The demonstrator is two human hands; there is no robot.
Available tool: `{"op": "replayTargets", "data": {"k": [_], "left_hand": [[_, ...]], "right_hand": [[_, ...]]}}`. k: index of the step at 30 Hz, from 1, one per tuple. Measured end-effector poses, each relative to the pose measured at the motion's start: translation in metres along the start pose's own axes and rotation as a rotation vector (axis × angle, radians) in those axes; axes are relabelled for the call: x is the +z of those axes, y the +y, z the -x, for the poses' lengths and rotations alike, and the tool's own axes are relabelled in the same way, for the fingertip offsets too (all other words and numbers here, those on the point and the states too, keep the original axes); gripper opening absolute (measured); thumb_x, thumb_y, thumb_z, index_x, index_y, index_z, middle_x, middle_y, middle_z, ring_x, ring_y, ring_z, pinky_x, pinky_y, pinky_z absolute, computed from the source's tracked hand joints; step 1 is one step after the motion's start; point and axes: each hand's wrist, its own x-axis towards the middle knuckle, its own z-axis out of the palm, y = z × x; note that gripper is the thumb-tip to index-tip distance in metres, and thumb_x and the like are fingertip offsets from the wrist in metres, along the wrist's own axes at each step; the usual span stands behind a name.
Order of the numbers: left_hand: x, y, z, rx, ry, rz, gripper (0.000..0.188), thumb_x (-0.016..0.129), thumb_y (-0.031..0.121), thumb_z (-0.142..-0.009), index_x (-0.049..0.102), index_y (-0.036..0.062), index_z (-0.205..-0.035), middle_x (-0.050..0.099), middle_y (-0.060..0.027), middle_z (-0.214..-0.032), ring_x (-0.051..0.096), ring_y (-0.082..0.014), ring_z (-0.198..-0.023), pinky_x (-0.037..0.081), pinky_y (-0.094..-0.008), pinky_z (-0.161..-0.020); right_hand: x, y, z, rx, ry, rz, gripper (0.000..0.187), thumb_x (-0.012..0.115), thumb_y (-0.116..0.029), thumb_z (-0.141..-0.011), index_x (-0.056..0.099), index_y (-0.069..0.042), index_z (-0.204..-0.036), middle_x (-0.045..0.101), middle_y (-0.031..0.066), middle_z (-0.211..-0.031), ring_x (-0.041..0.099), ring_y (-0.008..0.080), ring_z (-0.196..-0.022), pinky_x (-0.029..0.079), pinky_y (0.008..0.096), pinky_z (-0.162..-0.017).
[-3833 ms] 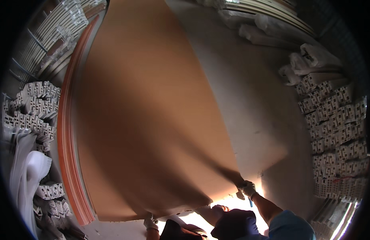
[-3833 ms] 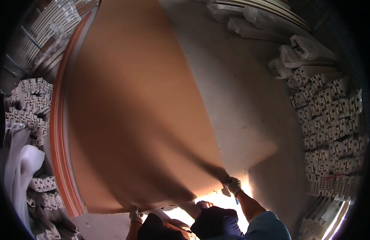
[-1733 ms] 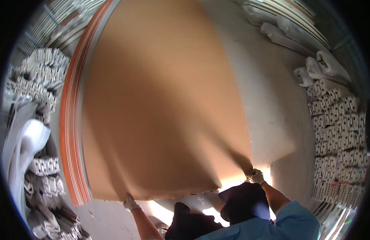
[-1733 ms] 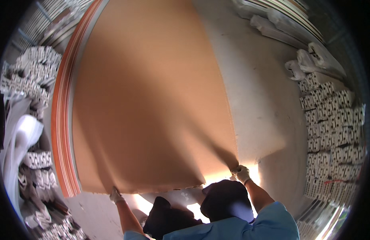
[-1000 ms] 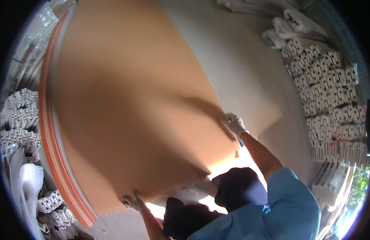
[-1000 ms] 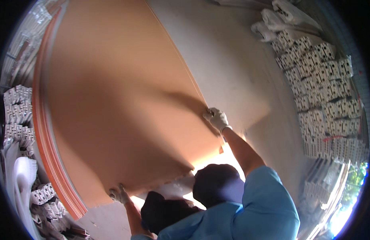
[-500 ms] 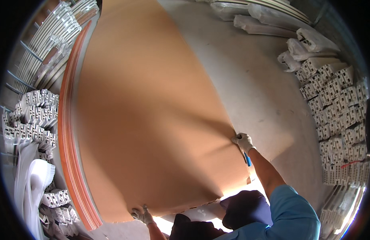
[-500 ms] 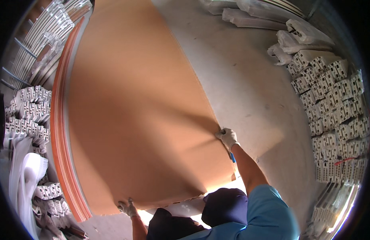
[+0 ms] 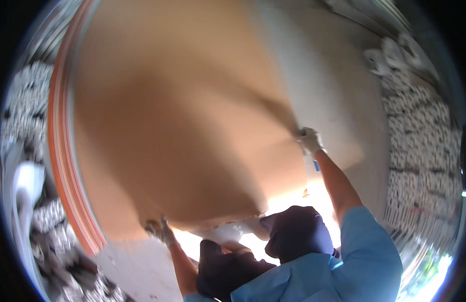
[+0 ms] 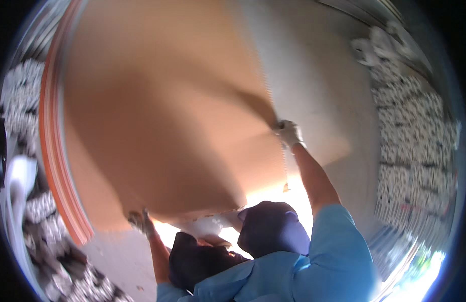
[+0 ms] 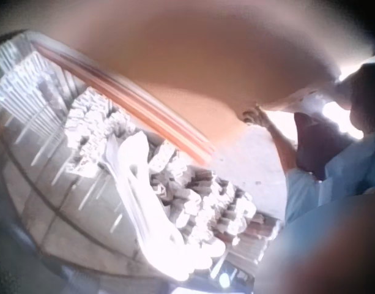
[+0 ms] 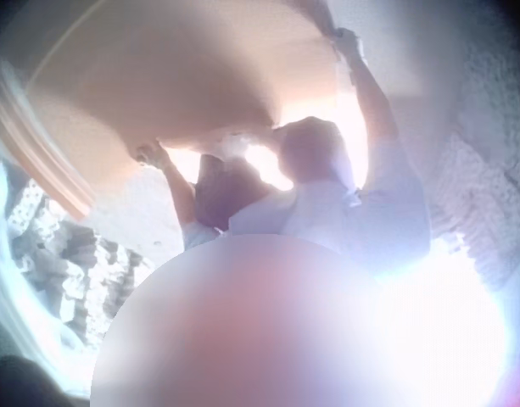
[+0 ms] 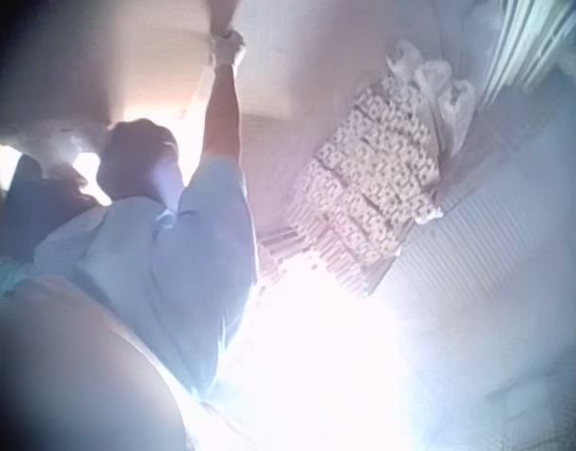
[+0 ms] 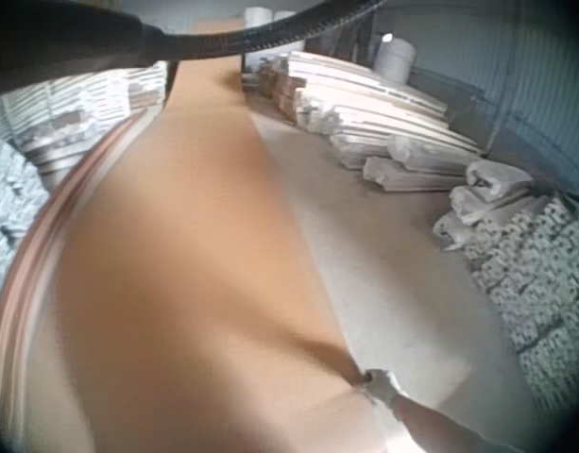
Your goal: The person uses a utility knife to cut a large sheet of brown cardboard into smaller rectangular pieces. They repeatedly position the sheet, score it with the knife, and tear it apart by hand, stacking the cut pieces on the floor.
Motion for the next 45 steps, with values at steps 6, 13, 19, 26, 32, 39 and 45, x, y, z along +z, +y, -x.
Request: {"op": "replayTargets", "data": {"k": [6,13,19,26,32,39,45], "left_hand": [[-0.003,0.003,-0.003,-0.118,-0.008,-0.101,0.101,0.075,0.054,-0.073,0.027,0.0085,-0.149,0.009,-0.0234,-0.156,0.005,-0.0384,-0.144,0.012,-0.0465,-0.117],[-0.017,0.035,-0.002,-0.135,0.017,0.042,0.098,0.077,0.046,-0.074,0.026,0.0097,-0.149,0.004,-0.0243,-0.156,-0.001,-0.0387,-0.145,0.014,-0.0441,-0.117],[-0.013,0.032,-0.011,-0.143,0.027,-0.001,0.095,0.076,0.044,-0.076,0.025,0.0109,-0.149,0.004,-0.0231,-0.156,0.000,-0.0383,-0.145,0.014,-0.0444,-0.117],[-0.018,0.042,-0.011,-0.150,0.008,-0.008,0.097,0.078,0.045,-0.074,0.026,0.0100,-0.149,0.007,-0.0224,-0.156,0.005,-0.0376,-0.144,0.017,-0.0423,-0.117],[-0.027,0.069,-0.011,-0.720,0.114,-0.048,0.132,0.088,0.052,-0.051,0.010,0.0212,-0.152,0.026,-0.0190,-0.148,0.034,-0.0384,-0.133,0.041,-0.0463,-0.104],[-0.065,0.066,-0.015,-0.532,0.467,0.827,0.066,0.069,0.013,-0.079,0.040,0.0119,-0.139,0.052,-0.0178,-0.128,0.056,-0.0309,-0.112,0.047,-0.0412,-0.095],[-0.073,0.126,-0.042,-0.099,0.520,0.368,0.046,0.058,0.011,-0.083,0.055,0.0153,-0.129,0.057,-0.0122,-0.098,0.059,-0.0268,-0.090,0.049,-0.0401,-0.082]], "right_hand": [[-0.004,0.014,-0.025,0.107,-0.275,-0.275,0.028,0.072,-0.022,-0.083,0.051,-0.010,-0.068,0.047,-0.0069,-0.060,0.039,0.0048,-0.049,0.032,0.0224,-0.043],[-0.017,-0.005,-0.019,0.100,-0.269,-0.092,0.030,0.070,-0.021,-0.086,0.050,-0.007,-0.069,0.044,-0.0034,-0.056,0.035,0.0062,-0.040,0.029,0.0255,-0.036],[-0.015,0.000,-0.024,-0.070,-0.265,0.032,0.029,0.071,-0.020,-0.085,0.051,-0.007,-0.067,0.044,-0.0032,-0.056,0.036,0.0066,-0.042,0.030,0.0267,-0.037],[-0.014,0.003,-0.021,0.039,-0.267,-0.051,0.028,0.072,-0.019,-0.083,0.053,-0.006,-0.068,0.047,-0.0019,-0.058,0.038,0.0081,-0.045,0.032,0.0282,-0.040],[-0.014,-0.005,-0.021,0.128,-0.312,-0.045,0.029,0.069,-0.021,-0.085,0.050,-0.008,-0.070,0.044,-0.0029,-0.059,0.035,0.0077,-0.041,0.030,0.0270,-0.036],[-0.016,-0.017,-0.023,0.200,-0.378,-0.116,0.024,0.067,-0.021,-0.088,0.049,-0.008,-0.077,0.042,-0.0032,-0.056,0.033,0.0064,-0.036,0.026,0.0241,-0.032],[-0.019,-0.020,-0.031,0.291,-0.410,-0.122,0.025,0.067,-0.024,-0.089,0.049,-0.013,-0.076,0.041,-0.0036,-0.053,0.033,0.0067,-0.034,0.024,0.0248,-0.030]]}}
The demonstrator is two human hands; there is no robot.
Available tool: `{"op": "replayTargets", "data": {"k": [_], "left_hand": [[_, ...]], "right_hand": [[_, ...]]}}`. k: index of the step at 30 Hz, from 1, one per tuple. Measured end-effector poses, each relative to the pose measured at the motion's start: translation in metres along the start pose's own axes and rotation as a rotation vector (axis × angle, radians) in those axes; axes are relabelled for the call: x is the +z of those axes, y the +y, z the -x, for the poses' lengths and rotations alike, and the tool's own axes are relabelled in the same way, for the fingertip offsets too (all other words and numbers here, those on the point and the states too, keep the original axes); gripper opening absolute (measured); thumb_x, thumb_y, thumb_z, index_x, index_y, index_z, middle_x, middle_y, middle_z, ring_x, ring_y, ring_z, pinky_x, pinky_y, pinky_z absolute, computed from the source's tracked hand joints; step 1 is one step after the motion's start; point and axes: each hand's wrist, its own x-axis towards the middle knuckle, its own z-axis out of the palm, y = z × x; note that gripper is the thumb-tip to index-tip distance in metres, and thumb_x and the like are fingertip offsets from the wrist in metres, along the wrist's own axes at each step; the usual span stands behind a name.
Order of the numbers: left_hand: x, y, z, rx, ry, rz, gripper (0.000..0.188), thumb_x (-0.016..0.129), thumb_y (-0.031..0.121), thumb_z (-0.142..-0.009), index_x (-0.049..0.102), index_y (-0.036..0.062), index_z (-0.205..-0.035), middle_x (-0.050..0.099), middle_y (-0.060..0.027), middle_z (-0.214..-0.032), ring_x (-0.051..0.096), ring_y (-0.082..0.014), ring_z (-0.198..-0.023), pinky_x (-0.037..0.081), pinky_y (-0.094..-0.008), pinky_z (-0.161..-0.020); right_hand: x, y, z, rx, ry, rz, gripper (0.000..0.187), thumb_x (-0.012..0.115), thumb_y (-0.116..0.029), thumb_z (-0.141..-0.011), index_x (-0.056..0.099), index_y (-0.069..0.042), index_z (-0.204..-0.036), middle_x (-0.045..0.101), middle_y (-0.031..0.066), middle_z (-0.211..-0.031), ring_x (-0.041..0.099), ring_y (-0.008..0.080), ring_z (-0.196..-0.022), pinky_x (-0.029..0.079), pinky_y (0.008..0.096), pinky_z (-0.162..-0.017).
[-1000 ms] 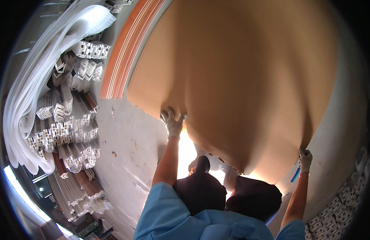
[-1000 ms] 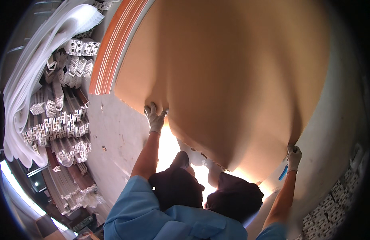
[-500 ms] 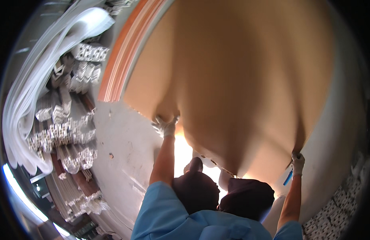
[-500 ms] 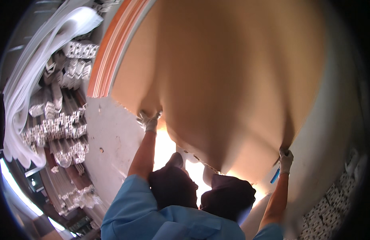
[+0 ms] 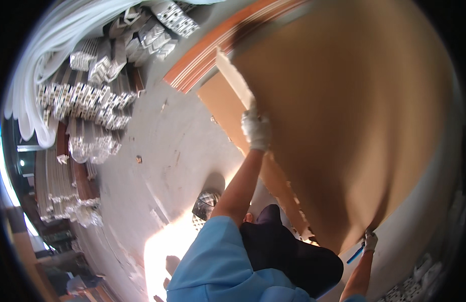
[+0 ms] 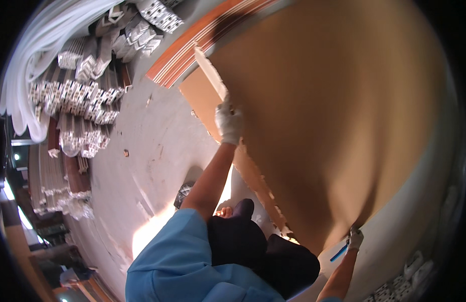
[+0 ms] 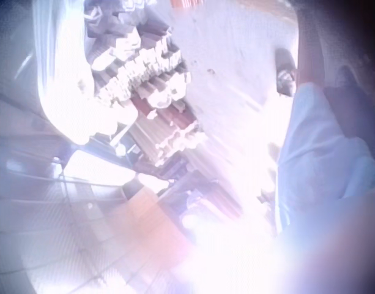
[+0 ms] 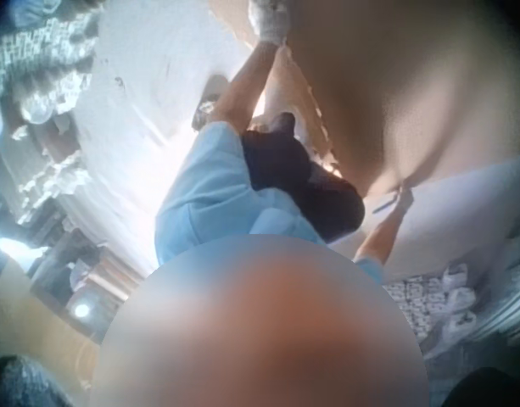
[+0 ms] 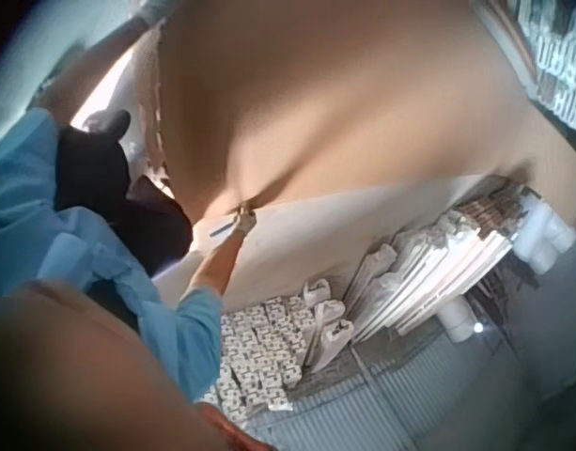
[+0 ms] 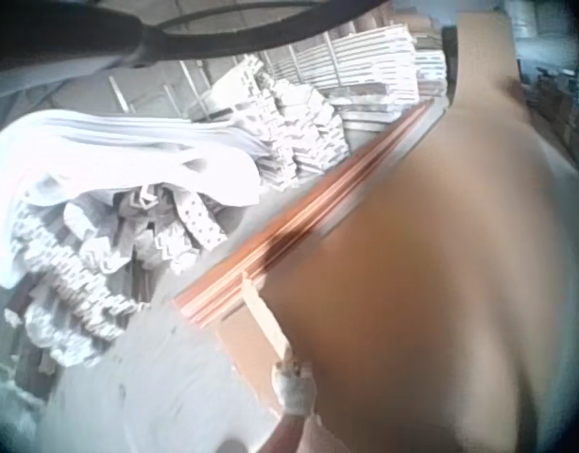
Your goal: The person uses a utility knife to cut a large sheet of brown cardboard into smaller rectangular pieces. They repeatedly position the sheet, score it with the knife, and tear it apart by hand, stacking the cut pieces on the floor.
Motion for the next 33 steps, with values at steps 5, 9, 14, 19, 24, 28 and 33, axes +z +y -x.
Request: {"op": "replayTargets", "data": {"k": [5,9,14,19,24,28,33], "left_hand": [[0.006,-0.012,0.002,-0.243,0.044,0.202,0.050,0.059,0.012,-0.085,0.050,0.0163,-0.134,0.050,-0.0141,-0.110,0.056,-0.0267,-0.096,0.048,-0.0393,-0.082],[-0.014,-0.070,0.011,-0.467,0.128,0.508,0.037,0.055,0.010,-0.087,0.054,0.0047,-0.125,0.065,-0.0140,-0.105,0.063,-0.0231,-0.089,0.050,-0.0349,-0.081],[-0.028,-0.116,0.024,-0.668,-0.070,0.469,0.029,0.067,0.016,-0.084,0.067,0.0028,-0.111,0.070,-0.0090,-0.100,0.063,-0.0183,-0.089,0.050,-0.0332,-0.081],[-0.012,-0.144,0.020,-0.647,-0.055,0.477,0.029,0.072,0.014,-0.082,0.068,-0.0014,-0.106,0.069,-0.0081,-0.097,0.064,-0.0166,-0.085,0.051,-0.0307,-0.079],[0.015,-0.210,0.011,-0.549,-0.077,0.369,0.031,0.070,0.021,-0.081,0.069,-0.0006,-0.103,0.070,-0.0072,-0.090,0.062,-0.0158,-0.083,0.050,-0.0314,-0.072],[0.008,-0.198,0.004,-0.588,-0.146,0.863,0.015,0.069,0.004,-0.080,0.055,0.0013,-0.074,0.060,-0.0107,-0.066,0.058,-0.0191,-0.057,0.052,-0.0311,-0.051],[-0.040,-0.093,0.053,0.090,-0.028,-0.574,0.076,0.080,0.038,-0.072,0.042,0.0164,-0.134,0.038,-0.0148,-0.139,0.044,-0.0320,-0.118,0.045,-0.0519,-0.089]], "right_hand": [[-0.003,-0.003,-0.004,0.044,0.025,-0.049,0.026,0.067,-0.023,-0.089,0.046,-0.013,-0.077,0.040,-0.0028,-0.052,0.032,0.0080,-0.033,0.025,0.0250,-0.030],[-0.003,0.001,-0.006,0.035,0.078,-0.006,0.028,0.068,-0.022,-0.089,0.045,-0.012,-0.078,0.039,-0.0024,-0.052,0.032,0.0080,-0.033,0.024,0.0254,-0.029],[0.000,0.006,-0.003,-0.036,0.069,-0.060,0.027,0.068,-0.019,-0.088,0.044,-0.011,-0.077,0.041,-0.0018,-0.052,0.032,0.0076,-0.032,0.023,0.0252,-0.029],[0.007,0.006,-0.001,-0.068,0.162,-0.093,0.026,0.071,-0.020,-0.085,0.047,-0.011,-0.079,0.043,-0.0021,-0.054,0.032,0.0072,-0.032,0.022,0.0251,-0.029],[0.015,0.018,-0.012,-0.248,0.225,-0.074,0.029,0.072,-0.030,-0.083,0.052,-0.013,-0.071,0.044,-0.0013,-0.047,0.034,0.0080,-0.032,0.025,0.0270,-0.031],[0.028,0.020,-0.012,-0.189,0.253,-0.327,0.025,0.073,-0.020,-0.073,0.057,-0.008,-0.088,0.055,0.0001,-0.076,0.051,0.0134,-0.066,0.045,0.0324,-0.060],[0.025,-0.018,0.035,-0.101,0.387,0.159,0.033,0.076,-0.029,-0.073,0.069,-0.007,-0.097,0.070,0.0094,-0.090,0.065,0.0222,-0.083,0.050,0.0365,-0.076]]}}
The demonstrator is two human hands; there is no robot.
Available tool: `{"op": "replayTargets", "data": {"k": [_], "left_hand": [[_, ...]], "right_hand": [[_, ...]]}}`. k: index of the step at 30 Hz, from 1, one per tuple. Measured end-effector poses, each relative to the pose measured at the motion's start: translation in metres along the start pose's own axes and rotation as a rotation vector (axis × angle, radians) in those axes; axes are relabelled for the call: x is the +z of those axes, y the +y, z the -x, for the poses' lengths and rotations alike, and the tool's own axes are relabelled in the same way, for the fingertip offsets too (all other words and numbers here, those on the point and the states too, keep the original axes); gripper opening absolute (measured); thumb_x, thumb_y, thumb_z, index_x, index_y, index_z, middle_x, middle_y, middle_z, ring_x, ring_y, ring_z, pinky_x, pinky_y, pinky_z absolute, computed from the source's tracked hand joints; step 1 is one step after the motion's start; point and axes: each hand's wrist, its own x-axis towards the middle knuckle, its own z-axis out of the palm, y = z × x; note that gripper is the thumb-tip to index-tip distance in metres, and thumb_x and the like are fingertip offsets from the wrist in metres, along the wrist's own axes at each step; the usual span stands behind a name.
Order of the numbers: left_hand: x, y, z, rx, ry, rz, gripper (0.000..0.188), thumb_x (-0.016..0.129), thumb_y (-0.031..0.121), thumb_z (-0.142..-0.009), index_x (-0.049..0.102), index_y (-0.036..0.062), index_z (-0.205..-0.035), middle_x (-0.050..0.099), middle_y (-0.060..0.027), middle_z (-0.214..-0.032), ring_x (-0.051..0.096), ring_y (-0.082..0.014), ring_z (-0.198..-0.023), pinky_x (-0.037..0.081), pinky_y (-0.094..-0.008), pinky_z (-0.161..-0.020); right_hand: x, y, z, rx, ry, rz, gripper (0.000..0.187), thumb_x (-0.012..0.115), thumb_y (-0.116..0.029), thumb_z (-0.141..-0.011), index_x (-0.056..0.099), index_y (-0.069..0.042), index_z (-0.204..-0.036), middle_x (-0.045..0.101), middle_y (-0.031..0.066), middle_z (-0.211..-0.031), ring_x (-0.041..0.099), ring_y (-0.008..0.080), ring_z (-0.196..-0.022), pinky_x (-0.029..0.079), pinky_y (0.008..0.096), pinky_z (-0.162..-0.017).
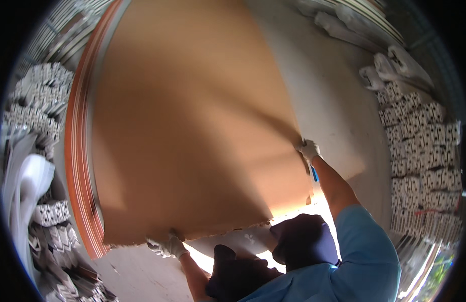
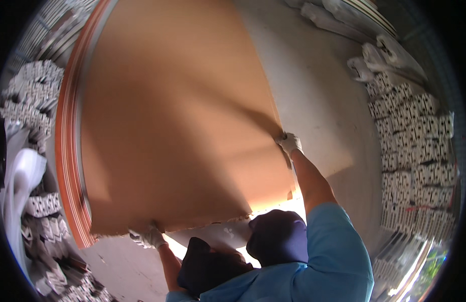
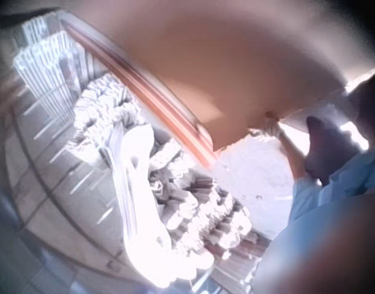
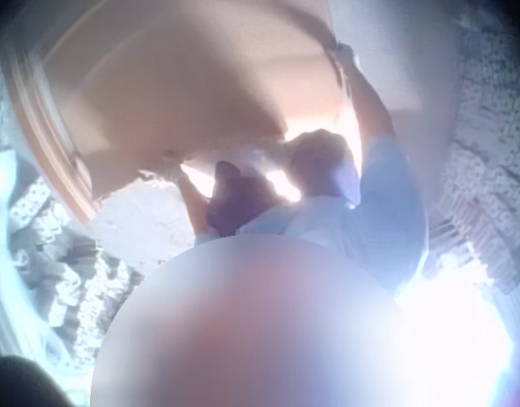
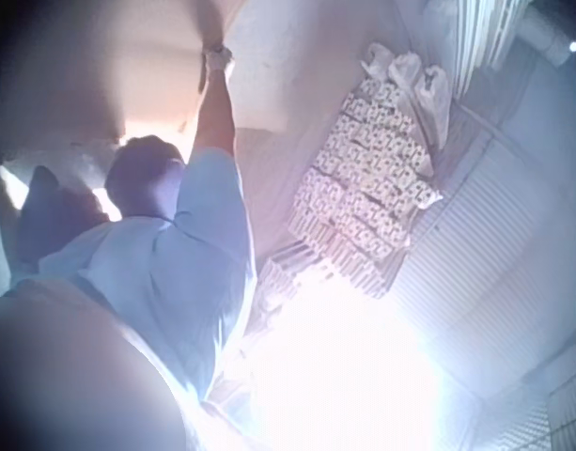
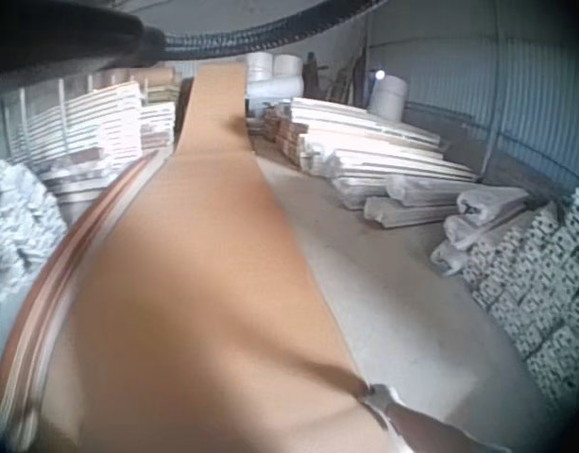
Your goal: The person uses a utility knife to cut a large sheet of brown cardboard into smaller rectangular pieces. They repeatedly position the sheet, score it with the knife, and tear it apart by hand, stacking the cut pieces on the floor.
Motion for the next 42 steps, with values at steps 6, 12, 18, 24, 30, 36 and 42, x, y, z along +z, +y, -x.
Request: {"op": "replayTargets", "data": {"k": [6,12,18,24,30,36,42], "left_hand": [[-0.013,0.037,-0.003,0.349,-0.461,-0.182,0.096,0.080,0.047,-0.067,0.030,0.0294,-0.148,0.019,-0.0148,-0.156,0.020,-0.0383,-0.141,0.030,-0.0534,-0.109],[0.006,0.031,-0.006,0.396,-0.565,-0.122,0.099,0.080,0.051,-0.067,0.029,0.0293,-0.148,0.018,-0.0167,-0.155,0.016,-0.0397,-0.142,0.027,-0.0525,-0.113],[0.014,0.028,-0.001,0.465,-0.554,-0.122,0.098,0.073,0.060,-0.070,0.025,0.0287,-0.150,0.015,-0.0188,-0.156,0.014,-0.0391,-0.143,0.024,-0.0513,-0.114],[0.020,0.023,-0.003,0.532,-0.559,-0.109,0.098,0.067,0.066,-0.073,0.025,0.0223,-0.150,0.015,-0.0203,-0.155,0.013,-0.0374,-0.144,0.024,-0.0473,-0.115],[0.013,0.031,-0.006,0.545,-0.639,-0.048,0.099,0.067,0.065,-0.073,0.026,0.0175,-0.150,0.017,-0.0224,-0.153,0.015,-0.0381,-0.143,0.027,-0.0480,-0.113],[0.012,0.033,-0.006,0.560,-0.638,-0.074,0.102,0.067,0.066,-0.072,0.026,0.0160,-0.150,0.019,-0.0274,-0.151,0.017,-0.0391,-0.142,0.027,-0.0483,-0.113],[0.014,0.029,-0.018,0.582,-0.634,-0.126,0.101,0.065,0.068,-0.072,0.027,0.0156,-0.150,0.018,-0.0274,-0.152,0.016,-0.0401,-0.142,0.026,-0.0486,-0.113]], "right_hand": [[-0.019,-0.033,0.029,0.050,-0.029,-0.093,0.031,0.074,-0.029,-0.076,0.069,-0.008,-0.098,0.070,0.0128,-0.094,0.066,0.0276,-0.088,0.050,0.0380,-0.079],[-0.018,-0.022,0.014,0.032,-0.080,-0.014,0.030,0.073,-0.031,-0.077,0.069,-0.009,-0.097,0.068,0.0149,-0.094,0.065,0.0283,-0.089,0.049,0.0391,-0.078],[-0.024,-0.022,0.011,0.042,-0.086,-0.063,0.036,0.072,-0.039,-0.079,0.069,-0.006,-0.095,0.068,0.0159,-0.092,0.065,0.0298,-0.086,0.048,0.0392,-0.076],[-0.041,-0.018,0.019,0.100,-0.248,-0.258,0.033,0.070,-0.036,-0.084,0.069,-0.004,-0.094,0.062,0.0029,-0.075,0.053,0.0120,-0.062,0.044,0.0294,-0.058],[-0.062,-0.009,0.032,0.040,-0.519,-0.401,0.037,0.072,-0.042,-0.084,0.066,-0.005,-0.087,0.053,0.0006,-0.067,0.043,0.0114,-0.055,0.038,0.0276,-0.053],[-0.057,-0.009,0.060,0.113,-0.349,-0.515,0.022,0.067,-0.029,-0.088,0.066,-0.008,-0.094,0.056,0.0002,-0.072,0.049,0.0101,-0.061,0.044,0.0294,-0.057],[-0.047,-0.012,0.076,0.000,-0.151,-0.249,0.029,0.060,-0.028,-0.091,0.064,-0.011,-0.114,0.065,0.0051,-0.088,0.061,0.0173,-0.080,0.049,0.0337,-0.069]]}}
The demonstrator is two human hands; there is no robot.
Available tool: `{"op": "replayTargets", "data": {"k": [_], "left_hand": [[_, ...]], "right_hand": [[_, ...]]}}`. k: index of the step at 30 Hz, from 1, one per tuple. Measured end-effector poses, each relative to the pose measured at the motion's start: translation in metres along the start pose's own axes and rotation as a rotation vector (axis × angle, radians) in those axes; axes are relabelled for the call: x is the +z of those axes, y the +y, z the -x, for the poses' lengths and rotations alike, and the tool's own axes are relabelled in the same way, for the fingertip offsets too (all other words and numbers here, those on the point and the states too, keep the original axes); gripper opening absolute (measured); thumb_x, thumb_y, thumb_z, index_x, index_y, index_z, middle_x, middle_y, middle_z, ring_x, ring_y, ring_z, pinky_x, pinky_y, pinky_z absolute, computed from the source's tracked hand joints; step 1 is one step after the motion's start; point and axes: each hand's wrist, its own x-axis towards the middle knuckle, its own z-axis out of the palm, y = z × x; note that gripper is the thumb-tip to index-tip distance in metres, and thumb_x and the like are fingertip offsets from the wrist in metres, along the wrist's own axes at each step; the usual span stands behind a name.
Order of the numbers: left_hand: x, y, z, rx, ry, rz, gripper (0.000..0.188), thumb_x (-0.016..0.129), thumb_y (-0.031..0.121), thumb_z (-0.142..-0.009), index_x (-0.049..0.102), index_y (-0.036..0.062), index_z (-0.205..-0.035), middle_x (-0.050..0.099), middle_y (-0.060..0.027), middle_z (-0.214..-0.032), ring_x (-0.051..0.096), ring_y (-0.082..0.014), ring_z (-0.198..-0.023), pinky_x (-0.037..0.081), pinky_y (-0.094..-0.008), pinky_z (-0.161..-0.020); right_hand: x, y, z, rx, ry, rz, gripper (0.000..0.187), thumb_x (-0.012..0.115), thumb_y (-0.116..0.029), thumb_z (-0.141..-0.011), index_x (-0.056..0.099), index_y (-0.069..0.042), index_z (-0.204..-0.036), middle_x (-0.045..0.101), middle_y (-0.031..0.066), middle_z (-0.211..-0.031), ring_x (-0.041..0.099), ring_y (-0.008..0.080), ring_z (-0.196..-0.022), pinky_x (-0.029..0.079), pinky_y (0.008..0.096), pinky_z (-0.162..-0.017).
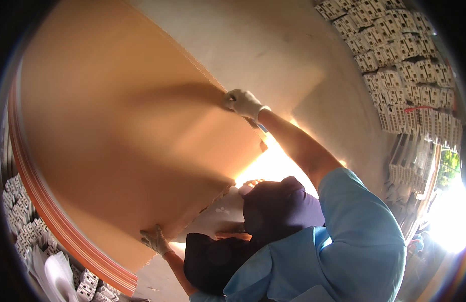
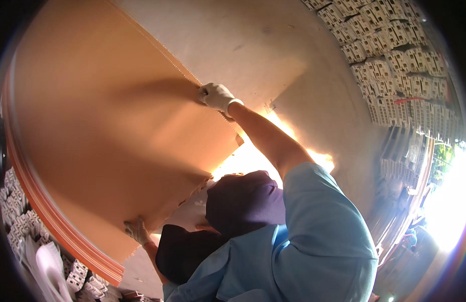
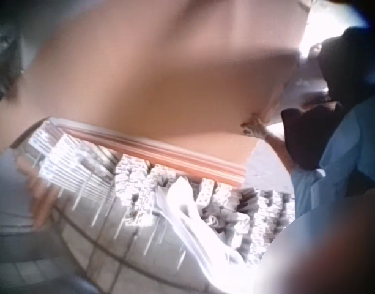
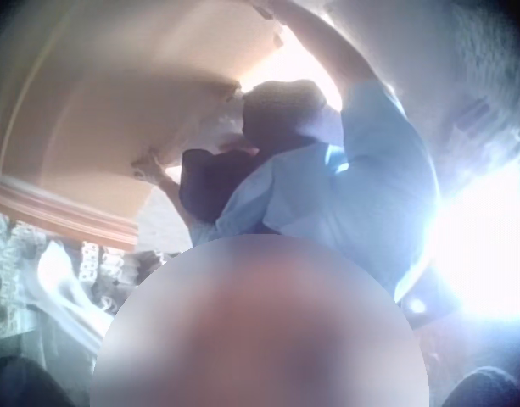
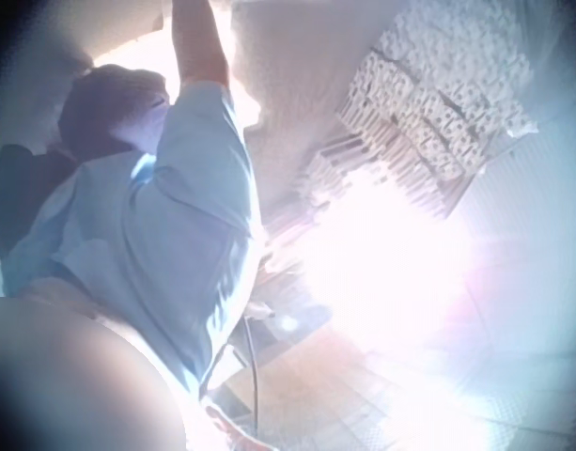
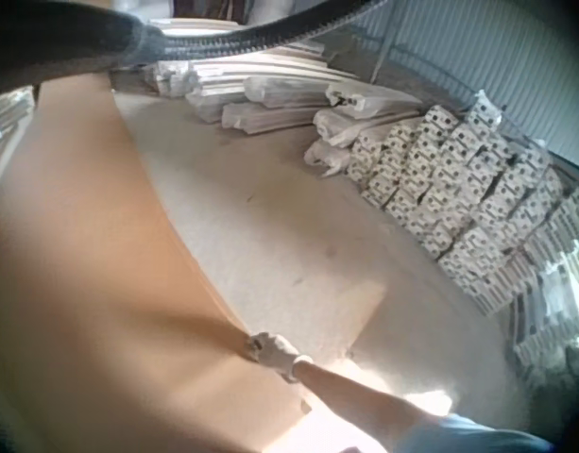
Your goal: The person uses a utility knife to cut a large sheet of brown cardboard into smaller rectangular pieces. They repeatedly position the sheet, score it with the knife, and tear it apart by hand, stacking the cut pieces on the floor.
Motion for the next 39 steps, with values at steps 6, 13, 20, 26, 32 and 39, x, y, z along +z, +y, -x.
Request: {"op": "replayTargets", "data": {"k": [6,13,20,26,32,39], "left_hand": [[0.000,-0.008,-0.005,-0.019,0.001,0.044,0.099,0.068,0.064,-0.072,0.027,0.0181,-0.150,0.017,-0.0266,-0.152,0.019,-0.0404,-0.142,0.027,-0.0497,-0.112],[0.003,-0.008,-0.003,-0.023,0.037,0.027,0.100,0.068,0.066,-0.071,0.027,0.0189,-0.150,0.017,-0.0268,-0.152,0.017,-0.0408,-0.142,0.027,-0.0500,-0.112],[0.003,-0.006,-0.005,0.020,0.037,0.010,0.101,0.067,0.066,-0.072,0.027,0.0148,-0.150,0.023,-0.0267,-0.149,0.022,-0.0418,-0.140,0.029,-0.0497,-0.111],[0.010,0.009,0.003,0.019,0.058,0.052,0.100,0.068,0.062,-0.073,0.027,0.0115,-0.149,0.032,-0.0237,-0.139,0.030,-0.0417,-0.132,0.034,-0.0495,-0.108],[0.013,0.021,0.009,-0.011,0.094,-0.051,0.101,0.070,0.058,-0.073,0.023,0.0130,-0.150,0.027,-0.0243,-0.143,0.027,-0.0422,-0.135,0.030,-0.0490,-0.110],[-0.001,0.037,0.020,-0.126,0.017,0.081,0.098,0.072,0.052,-0.075,0.020,0.0195,-0.151,0.011,-0.0237,-0.155,0.011,-0.0423,-0.142,0.022,-0.0516,-0.114]], "right_hand": [[0.013,-0.014,0.002,0.057,0.011,0.132,0.030,0.062,-0.031,-0.088,0.064,-0.009,-0.108,0.066,0.0074,-0.090,0.062,0.0216,-0.084,0.050,0.0363,-0.071],[0.005,-0.017,-0.009,0.202,-0.145,-0.163,0.034,0.061,-0.040,-0.090,0.062,-0.006,-0.093,0.054,0.0032,-0.064,0.050,0.0136,-0.053,0.044,0.0310,-0.052],[0.011,-0.003,-0.018,0.206,-0.135,-0.133,0.023,0.066,-0.027,-0.087,0.065,-0.008,-0.100,0.054,0.0018,-0.060,0.051,0.0121,-0.051,0.044,0.0292,-0.048],[0.007,0.004,-0.027,0.152,-0.058,-0.100,0.024,0.066,-0.027,-0.088,0.068,-0.008,-0.101,0.059,0.0036,-0.067,0.053,0.0122,-0.055,0.046,0.0306,-0.054],[0.001,0.010,-0.032,0.043,0.014,-0.045,0.026,0.069,-0.023,-0.079,0.069,-0.005,-0.097,0.069,0.0108,-0.086,0.064,0.0192,-0.079,0.051,0.0344,-0.072],[0.002,0.011,-0.035,0.075,-0.022,-0.046,0.025,0.071,-0.024,-0.079,0.070,-0.003,-0.091,0.068,0.0089,-0.079,0.060,0.0172,-0.070,0.049,0.0333,-0.068]]}}
